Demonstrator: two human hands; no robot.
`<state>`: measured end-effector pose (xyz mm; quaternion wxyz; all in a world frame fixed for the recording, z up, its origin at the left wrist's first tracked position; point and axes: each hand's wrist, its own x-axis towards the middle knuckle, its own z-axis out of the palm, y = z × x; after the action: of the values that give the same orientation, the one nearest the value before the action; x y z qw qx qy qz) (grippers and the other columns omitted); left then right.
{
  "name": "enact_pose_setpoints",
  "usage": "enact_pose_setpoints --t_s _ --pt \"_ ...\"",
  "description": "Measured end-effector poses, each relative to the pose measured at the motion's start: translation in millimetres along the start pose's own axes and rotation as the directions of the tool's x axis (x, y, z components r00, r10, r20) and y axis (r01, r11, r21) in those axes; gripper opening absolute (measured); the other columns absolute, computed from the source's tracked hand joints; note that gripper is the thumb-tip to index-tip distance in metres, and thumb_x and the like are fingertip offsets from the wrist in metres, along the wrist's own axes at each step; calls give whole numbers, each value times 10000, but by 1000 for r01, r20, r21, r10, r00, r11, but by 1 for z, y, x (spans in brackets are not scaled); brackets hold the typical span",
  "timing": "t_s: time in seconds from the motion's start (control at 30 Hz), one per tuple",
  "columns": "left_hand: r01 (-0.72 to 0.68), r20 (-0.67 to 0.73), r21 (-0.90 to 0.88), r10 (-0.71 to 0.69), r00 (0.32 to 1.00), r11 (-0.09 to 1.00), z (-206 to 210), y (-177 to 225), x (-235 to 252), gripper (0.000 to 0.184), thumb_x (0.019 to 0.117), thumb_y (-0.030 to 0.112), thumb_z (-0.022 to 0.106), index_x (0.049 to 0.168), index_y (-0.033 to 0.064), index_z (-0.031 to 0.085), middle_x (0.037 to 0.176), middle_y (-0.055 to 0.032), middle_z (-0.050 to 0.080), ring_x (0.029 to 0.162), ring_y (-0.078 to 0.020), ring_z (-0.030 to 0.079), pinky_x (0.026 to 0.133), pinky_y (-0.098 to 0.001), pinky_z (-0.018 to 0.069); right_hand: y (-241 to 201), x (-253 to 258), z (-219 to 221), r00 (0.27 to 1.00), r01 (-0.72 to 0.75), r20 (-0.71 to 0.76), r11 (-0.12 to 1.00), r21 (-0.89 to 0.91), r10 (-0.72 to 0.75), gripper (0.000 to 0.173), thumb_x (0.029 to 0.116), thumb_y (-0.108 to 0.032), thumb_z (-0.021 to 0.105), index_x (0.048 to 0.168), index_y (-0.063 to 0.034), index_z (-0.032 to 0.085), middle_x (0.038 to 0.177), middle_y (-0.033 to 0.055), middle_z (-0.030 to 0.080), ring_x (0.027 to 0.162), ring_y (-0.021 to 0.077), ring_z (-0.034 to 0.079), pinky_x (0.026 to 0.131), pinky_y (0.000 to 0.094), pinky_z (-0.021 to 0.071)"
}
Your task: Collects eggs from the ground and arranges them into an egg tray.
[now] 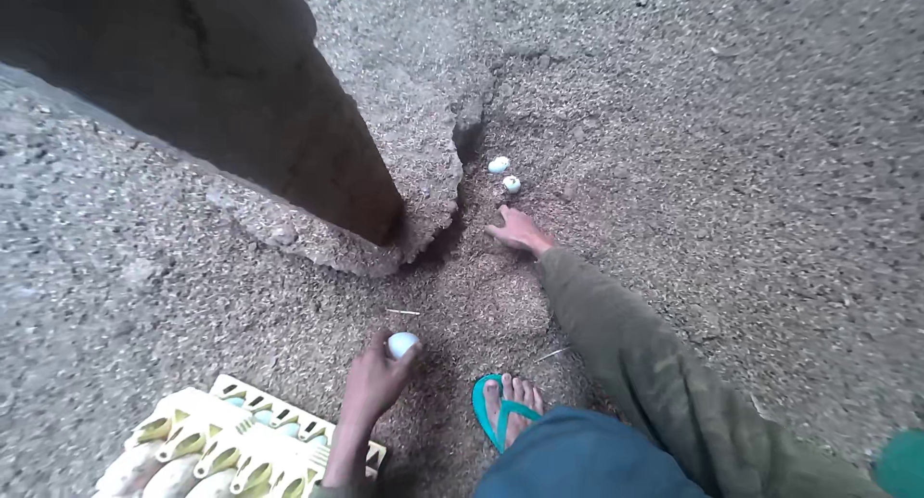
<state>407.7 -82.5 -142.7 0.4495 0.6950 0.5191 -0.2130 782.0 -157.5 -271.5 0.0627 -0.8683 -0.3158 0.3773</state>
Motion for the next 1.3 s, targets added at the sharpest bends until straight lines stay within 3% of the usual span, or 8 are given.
enact_pose_setpoints --t_s 0.17,0.37,0.67,0.83,0.93,1.03,1.13,1.3 --pt "-81 18 -106 83 996 991 -30 0 -19 635 940 482 684 1419 100 516 1164 -180 680 986 -335 689 874 -586 542 -31 -72 14 986 109 137 987 -116 -93 781 846 -616 723 1443 -145 548 1476 273 467 1273 494 523 982 679 472" --pt "-222 80 -36 224 971 974 -50 2 -25 521 1019 424 586 1496 228 507 1328 -166 636 1132 -339 653 969 -602 496 -81 -166 55 937 268 254 960 -80 -240 693 942 -606 613 1402 -90 574 1411 259 512 1201 417 593 984 579 504" --pt "-29 210 332 -44 977 943 21 -5 -25 430 1043 450 443 1401 264 593 1480 -292 444 1094 -498 630 854 -685 511 -80 -181 63 874 408 316 911 -61 -370 531 977 -380 655 1428 -112 569 1368 217 592 1207 386 619 1017 583 495" --pt "-72 158 317 22 987 946 41 10 -32 538 1000 584 505 1403 240 597 1500 -298 414 1047 -473 654 829 -650 535 -68 -176 47 933 111 272 909 402 -234 490 993 -139 615 1465 -94 488 1268 167 646 1004 260 712 860 459 615" --pt "-125 152 288 83 985 949 50 22 -31 553 988 547 553 1449 241 562 1551 -282 371 1076 -469 645 840 -633 534 -52 -173 59 946 -14 265 791 612 -188 358 925 -145 416 1204 -19 600 959 96 649 749 191 647 665 402 577" --pt "-146 146 162 123 982 976 51 30 -34 499 990 445 586 1435 218 577 1578 -290 336 1083 -490 634 840 -658 515 -63 -186 61 911 226 287 940 256 -297 325 1037 -220 562 1270 3 599 999 138 687 823 204 667 775 416 567" --pt "-213 68 91 207 976 973 25 27 -52 434 934 312 687 1356 224 640 1498 -292 421 1024 -471 643 762 -648 530 -78 -205 85 756 631 260 775 -41 -601 511 857 -212 728 1275 60 616 1144 278 670 1025 427 678 885 626 534" --pt "-404 -37 323 438 898 856 -56 -2 -108 415 929 243 702 1340 243 646 1453 -244 474 915 -405 661 650 -564 536 -95 -222 96 760 644 351 705 -297 -547 536 831 -184 798 1317 -23 640 1297 338 575 1064 543 633 818 712 511"
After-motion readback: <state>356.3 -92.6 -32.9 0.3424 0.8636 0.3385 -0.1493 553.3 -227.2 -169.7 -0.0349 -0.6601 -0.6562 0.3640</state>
